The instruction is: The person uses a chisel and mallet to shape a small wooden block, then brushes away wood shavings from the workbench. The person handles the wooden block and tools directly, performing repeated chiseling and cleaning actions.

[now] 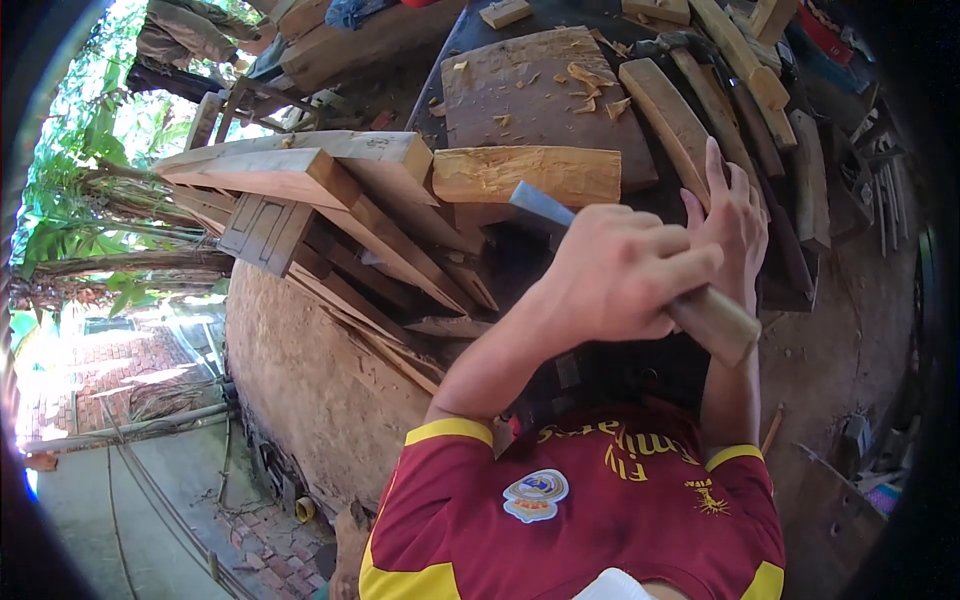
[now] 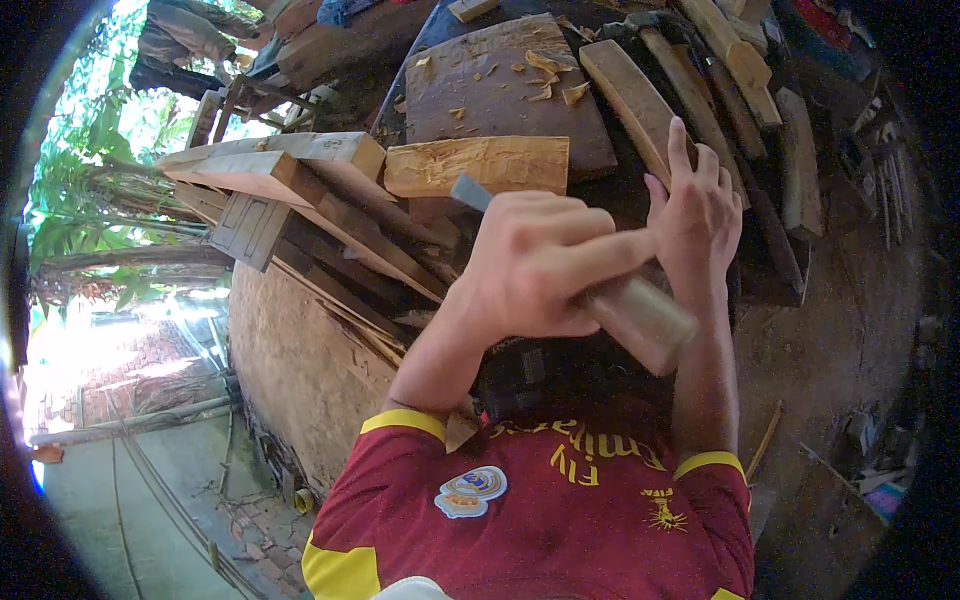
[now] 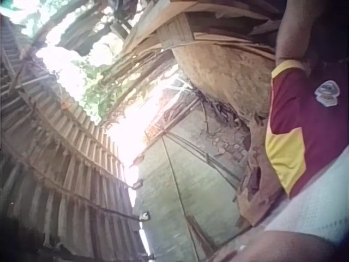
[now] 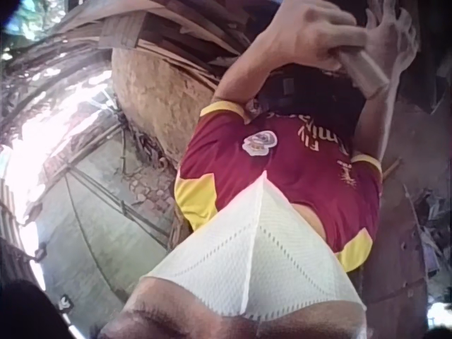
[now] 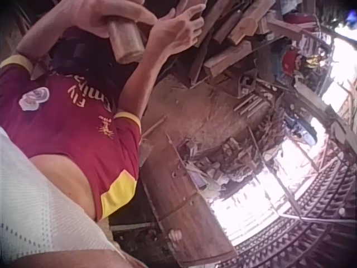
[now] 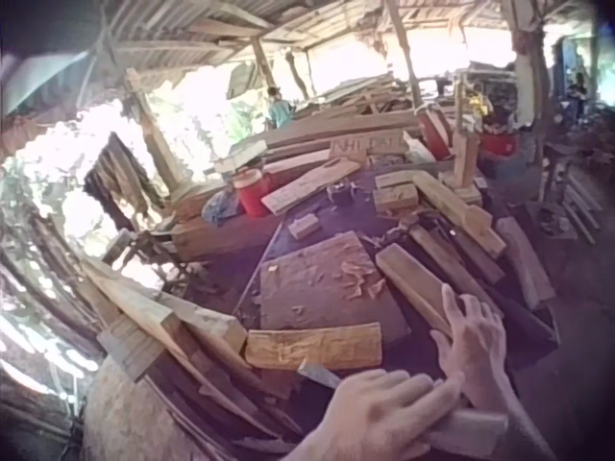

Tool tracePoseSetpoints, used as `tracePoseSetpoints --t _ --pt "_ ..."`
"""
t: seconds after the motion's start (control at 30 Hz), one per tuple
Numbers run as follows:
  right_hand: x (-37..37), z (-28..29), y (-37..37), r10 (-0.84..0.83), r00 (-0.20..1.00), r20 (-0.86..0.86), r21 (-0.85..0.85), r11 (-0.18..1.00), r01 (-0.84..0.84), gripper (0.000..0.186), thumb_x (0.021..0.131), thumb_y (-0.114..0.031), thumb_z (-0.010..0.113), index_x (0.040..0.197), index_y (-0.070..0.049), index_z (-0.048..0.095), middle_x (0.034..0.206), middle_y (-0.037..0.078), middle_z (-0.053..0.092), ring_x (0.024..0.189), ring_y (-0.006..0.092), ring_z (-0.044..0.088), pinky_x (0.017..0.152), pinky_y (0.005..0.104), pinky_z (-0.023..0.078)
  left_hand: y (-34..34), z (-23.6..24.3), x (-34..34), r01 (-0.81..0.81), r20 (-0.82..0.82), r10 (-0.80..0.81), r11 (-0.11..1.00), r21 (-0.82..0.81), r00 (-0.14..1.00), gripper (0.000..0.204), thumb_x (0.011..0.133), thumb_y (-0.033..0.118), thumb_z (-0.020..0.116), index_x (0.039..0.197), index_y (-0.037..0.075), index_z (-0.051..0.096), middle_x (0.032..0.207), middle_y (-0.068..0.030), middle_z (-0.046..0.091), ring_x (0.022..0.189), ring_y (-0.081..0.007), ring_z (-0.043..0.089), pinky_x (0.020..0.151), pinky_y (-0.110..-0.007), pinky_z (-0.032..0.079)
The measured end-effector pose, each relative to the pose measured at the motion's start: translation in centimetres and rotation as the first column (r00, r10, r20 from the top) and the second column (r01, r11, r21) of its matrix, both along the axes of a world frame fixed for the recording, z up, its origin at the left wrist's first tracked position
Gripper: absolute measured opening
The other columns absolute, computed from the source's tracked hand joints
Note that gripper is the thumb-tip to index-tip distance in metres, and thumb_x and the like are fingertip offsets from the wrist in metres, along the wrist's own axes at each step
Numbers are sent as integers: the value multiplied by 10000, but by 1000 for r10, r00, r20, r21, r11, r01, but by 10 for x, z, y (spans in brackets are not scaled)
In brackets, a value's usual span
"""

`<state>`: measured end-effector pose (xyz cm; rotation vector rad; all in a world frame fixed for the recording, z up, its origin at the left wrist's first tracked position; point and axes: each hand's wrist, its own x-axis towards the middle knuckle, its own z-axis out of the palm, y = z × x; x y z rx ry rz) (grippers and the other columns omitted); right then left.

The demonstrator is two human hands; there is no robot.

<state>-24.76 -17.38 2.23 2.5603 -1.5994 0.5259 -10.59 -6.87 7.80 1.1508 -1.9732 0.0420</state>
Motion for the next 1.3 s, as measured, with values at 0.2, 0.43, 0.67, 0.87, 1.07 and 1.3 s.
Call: tracePoseSetpoints --t 0.2,0.43,0.67,0.87,1.07,1.3 --pt "-1 -4 -3 -7 1000 19 37 999 6 710 852 -268 695 1482 -212 372 1271 115 552 1122 315 587 906 440 488 -9 -8 6 -72 -71 70 997 -29 995 522 475 199 691 995 150 686 663 -14 558 581 -238 578 516 -350 448" --pt "-8 -4 -10 8 977 212 109 994 -32 673 844 -227 704 1455 -184 425 1274 151 581 1154 329 584 944 433 471 -16 -6 5 -141 -108 135 989 -42 985 526 471 181 681 993 126 684 647 -46 547 568 -261 568 508 -359 443" --pt "-41 8 -4 -99 512 853 281 915 -291 527 918 -206 669 1359 31 506 1296 161 601 1189 188 559 987 318 431 -13 -5 11 -75 -118 67 995 -64 991 520 461 230 692 960 85 684 625 -58 526 537 -269 550 492 -360 432" --pt "-84 -2 31 -224 319 921 346 846 -406 734 770 -169 776 1386 45 439 1216 135 594 1103 218 569 986 328 418 -5 10 15 -115 -27 115 993 4 993 496 455 228 697 927 76 682 655 -67 561 558 -275 573 510 -362 452" --pt "-117 -22 62 -140 428 893 290 906 -310 811 703 -64 752 1414 45 376 1298 145 509 1151 249 527 990 355 420 -14 -7 23 -108 -130 114 993 51 985 457 463 173 693 910 79 680 734 -80 631 634 -302 624 561 -356 499" --pt "-122 -8 62 29 68 997 -29 1000 -13 770 771 8 713 1430 8 314 1357 210 457 1177 305 520 981 437 470 -17 -11 25 -181 -156 184 983 32 970 415 473 109 700 887 84 685 793 -92 670 695 -305 658 609 -350 526"
